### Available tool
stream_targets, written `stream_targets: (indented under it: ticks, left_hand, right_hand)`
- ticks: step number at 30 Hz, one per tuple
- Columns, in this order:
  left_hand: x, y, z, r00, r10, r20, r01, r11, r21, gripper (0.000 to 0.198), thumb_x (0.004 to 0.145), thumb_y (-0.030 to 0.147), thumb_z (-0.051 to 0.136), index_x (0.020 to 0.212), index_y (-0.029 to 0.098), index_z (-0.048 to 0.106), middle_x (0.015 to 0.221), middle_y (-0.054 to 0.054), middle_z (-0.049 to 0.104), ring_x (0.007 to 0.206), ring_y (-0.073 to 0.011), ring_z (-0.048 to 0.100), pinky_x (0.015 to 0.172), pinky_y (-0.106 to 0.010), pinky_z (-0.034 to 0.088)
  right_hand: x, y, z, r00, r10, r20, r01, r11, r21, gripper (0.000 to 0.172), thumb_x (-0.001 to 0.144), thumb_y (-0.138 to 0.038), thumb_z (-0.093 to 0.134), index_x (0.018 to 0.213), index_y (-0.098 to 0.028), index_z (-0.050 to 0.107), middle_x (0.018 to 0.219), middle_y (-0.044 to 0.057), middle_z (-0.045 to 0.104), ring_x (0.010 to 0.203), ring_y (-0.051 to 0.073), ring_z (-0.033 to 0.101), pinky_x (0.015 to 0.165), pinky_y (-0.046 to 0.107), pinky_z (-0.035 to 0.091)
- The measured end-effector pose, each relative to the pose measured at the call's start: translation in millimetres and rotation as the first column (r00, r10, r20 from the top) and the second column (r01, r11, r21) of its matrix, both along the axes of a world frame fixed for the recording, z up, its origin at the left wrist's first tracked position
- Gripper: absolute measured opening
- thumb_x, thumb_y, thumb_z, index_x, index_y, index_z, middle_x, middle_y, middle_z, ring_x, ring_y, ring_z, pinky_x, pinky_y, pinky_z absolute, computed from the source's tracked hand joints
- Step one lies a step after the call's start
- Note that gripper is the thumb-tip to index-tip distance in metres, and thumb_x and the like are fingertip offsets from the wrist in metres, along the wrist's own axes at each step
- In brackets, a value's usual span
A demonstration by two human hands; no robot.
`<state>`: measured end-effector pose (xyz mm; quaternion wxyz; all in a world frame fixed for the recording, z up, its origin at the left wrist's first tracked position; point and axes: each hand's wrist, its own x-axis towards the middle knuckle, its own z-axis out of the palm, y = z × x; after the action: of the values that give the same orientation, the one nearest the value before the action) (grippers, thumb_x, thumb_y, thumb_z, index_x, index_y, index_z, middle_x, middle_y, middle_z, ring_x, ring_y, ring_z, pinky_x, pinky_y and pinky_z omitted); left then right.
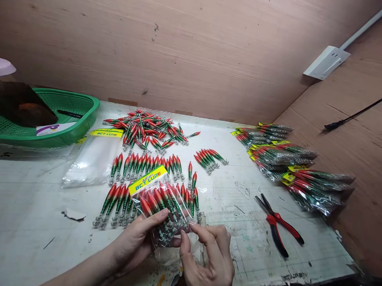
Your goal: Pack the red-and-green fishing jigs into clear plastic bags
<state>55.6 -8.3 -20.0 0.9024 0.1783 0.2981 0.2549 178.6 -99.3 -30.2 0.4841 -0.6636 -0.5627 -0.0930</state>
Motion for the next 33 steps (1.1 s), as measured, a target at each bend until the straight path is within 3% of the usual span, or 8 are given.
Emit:
stream_targets:
  ticks: [8,15,19,24,33]
  left_hand:
    - [-0.4,0.2,-0.3,0.999,0.011,0.032,-0.011,1.0,-0.012,0.031,0.078,0.03,0.07,0.098,0.007,0.068,0.096,-0.017,0.072,0.086,-0.0268,0.07,0.07,-0.035,0.06]
    - [-0.9,1.0,0.6,0.999,-0.037,0.016,0.037,0.999,0.013,0.029,0.079,0.029,0.069,0.097,0.006,0.068,0.107,-0.018,0.07,0.087,-0.0253,0.07,0.072,-0.035,0.06]
    - [-0.4,2.2,1.0,0.999,-0.048,0.017,0.048,0.999,0.014,0.032,0.08,0.03,0.068,0.103,0.007,0.067,0.11,-0.018,0.069,0.091,-0.0258,0.069,0.074,-0.034,0.059]
    - [-0.3,1.7,1.0,1.0,0.002,0.006,-0.002,1.0,0.018,0.029,0.081,0.028,0.067,0.103,0.008,0.067,0.106,-0.017,0.071,0.085,-0.0254,0.071,0.071,-0.034,0.06]
    - [-0.2,1.1,0.1,1.0,0.0,0.013,0.0,0.999,0.037,0.031,0.084,0.026,0.063,0.11,0.01,0.064,0.106,-0.016,0.071,0.09,-0.025,0.069,0.07,-0.032,0.06]
  right_hand:
    - [9.5,-6.1,-1.4,1.0,-0.026,0.012,0.026,1.0,0.005,0.019,0.078,-0.013,0.066,0.097,-0.018,0.063,0.076,0.002,0.052,0.066,0.014,0.049,0.059,0.029,0.042]
    - [8.1,-3.0,6.0,0.99,-0.05,0.13,0.054,0.998,-0.028,0.017,0.081,-0.016,0.066,0.098,-0.02,0.067,0.069,-0.001,0.055,0.063,0.013,0.053,0.068,0.033,0.037]
    - [6.5,-1.0,8.4,0.995,-0.055,0.085,0.059,0.997,-0.043,0.02,0.082,-0.017,0.065,0.101,-0.022,0.069,0.066,-0.002,0.056,0.06,0.012,0.054,0.066,0.032,0.038]
    - [4.7,1.0,7.3,0.998,-0.049,0.043,0.051,0.998,-0.049,0.011,0.082,-0.017,0.065,0.091,-0.021,0.067,0.07,-0.001,0.057,0.064,0.013,0.055,0.072,0.034,0.039]
    - [2.5,1.1,5.4,0.999,0.023,-0.036,-0.026,0.997,-0.068,0.022,0.081,-0.015,0.064,0.102,-0.02,0.063,0.074,0.0,0.054,0.066,0.014,0.05,0.067,0.032,0.042]
